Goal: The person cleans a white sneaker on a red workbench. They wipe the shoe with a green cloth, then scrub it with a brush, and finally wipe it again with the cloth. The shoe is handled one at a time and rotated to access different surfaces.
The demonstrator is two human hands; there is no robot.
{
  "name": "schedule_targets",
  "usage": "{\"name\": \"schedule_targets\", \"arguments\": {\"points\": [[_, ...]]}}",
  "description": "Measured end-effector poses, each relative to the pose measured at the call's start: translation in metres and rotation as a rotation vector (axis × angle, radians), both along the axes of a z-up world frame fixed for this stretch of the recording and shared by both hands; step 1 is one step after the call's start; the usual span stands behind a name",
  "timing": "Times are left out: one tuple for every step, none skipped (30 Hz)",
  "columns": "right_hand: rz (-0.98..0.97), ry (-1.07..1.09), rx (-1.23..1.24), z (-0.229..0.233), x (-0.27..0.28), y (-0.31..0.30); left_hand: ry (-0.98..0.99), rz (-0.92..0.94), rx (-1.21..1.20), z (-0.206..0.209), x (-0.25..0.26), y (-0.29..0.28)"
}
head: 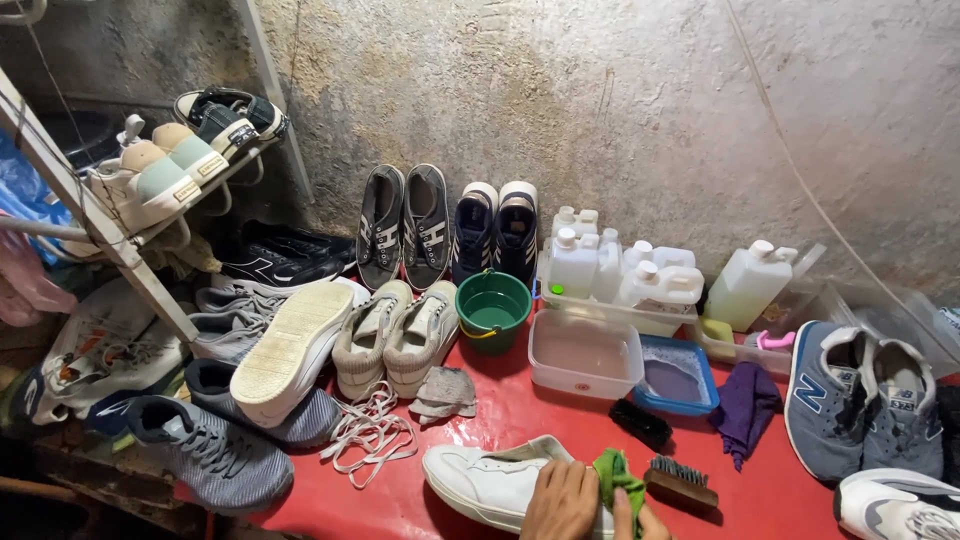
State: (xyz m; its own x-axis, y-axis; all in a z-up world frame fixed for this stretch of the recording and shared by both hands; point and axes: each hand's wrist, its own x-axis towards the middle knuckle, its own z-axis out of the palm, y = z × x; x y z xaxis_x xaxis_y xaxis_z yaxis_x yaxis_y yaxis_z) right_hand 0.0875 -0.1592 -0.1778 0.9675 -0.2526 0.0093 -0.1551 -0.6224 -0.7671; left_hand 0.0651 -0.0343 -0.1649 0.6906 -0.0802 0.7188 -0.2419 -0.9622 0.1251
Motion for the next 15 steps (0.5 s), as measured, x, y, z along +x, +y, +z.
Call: {"name": "schedule_targets", "arguments": {"points": [[0.208, -0.279, 0.064, -0.029, 0.005, -0.007, -0.023, 0.021, 0.023, -0.004, 0.002, 0.000], [0.408, -0.566, 0.133, -0.057, 0.010, -0.014, -0.045, 0.042, 0.047, -0.008, 0.004, -0.001], [0.406, -0.560, 0.132, -0.061, 0.011, -0.018, -0.040, 0.040, 0.045, -0.006, 0.002, -0.002], [0.380, -0.487, 0.122, -0.065, 0.012, -0.023, 0.012, -0.012, 0.025, -0.004, -0.001, -0.002], [0.355, -0.421, 0.115, -0.067, 0.017, -0.026, 0.057, -0.062, 0.008, 0.000, 0.000, -0.001], [0.353, -0.422, 0.116, -0.063, 0.021, -0.026, 0.056, -0.064, 0.010, -0.022, 0.004, -0.001], [0.314, -0.323, 0.105, -0.060, 0.025, -0.026, 0.167, -0.149, -0.073, -0.045, 0.007, -0.001], [0.274, -0.224, 0.095, -0.056, 0.029, -0.026, 0.277, -0.235, -0.155, -0.068, 0.011, -0.001], [0.272, -0.219, 0.096, -0.053, 0.029, -0.026, 0.283, -0.236, -0.155, -0.062, 0.004, 0.001], [0.232, -0.114, 0.086, -0.050, 0.030, -0.026, 0.449, -0.332, -0.301, -0.057, -0.003, 0.003], [0.194, -0.012, 0.078, -0.046, 0.032, -0.023, 0.612, -0.426, -0.445, -0.050, -0.008, 0.008], [0.195, -0.010, 0.081, -0.043, 0.031, -0.021, 0.615, -0.423, -0.442, -0.050, -0.014, 0.007], [0.159, 0.092, 0.074, -0.040, 0.031, -0.017, 0.615, -0.393, -0.558, -0.050, -0.021, 0.007], [0.123, 0.194, 0.066, -0.037, 0.031, -0.013, 0.612, -0.360, -0.672, -0.050, -0.027, 0.007], [0.128, 0.197, 0.070, -0.030, 0.023, -0.006, 0.614, -0.353, -0.670, -0.036, -0.032, 0.013]]}}
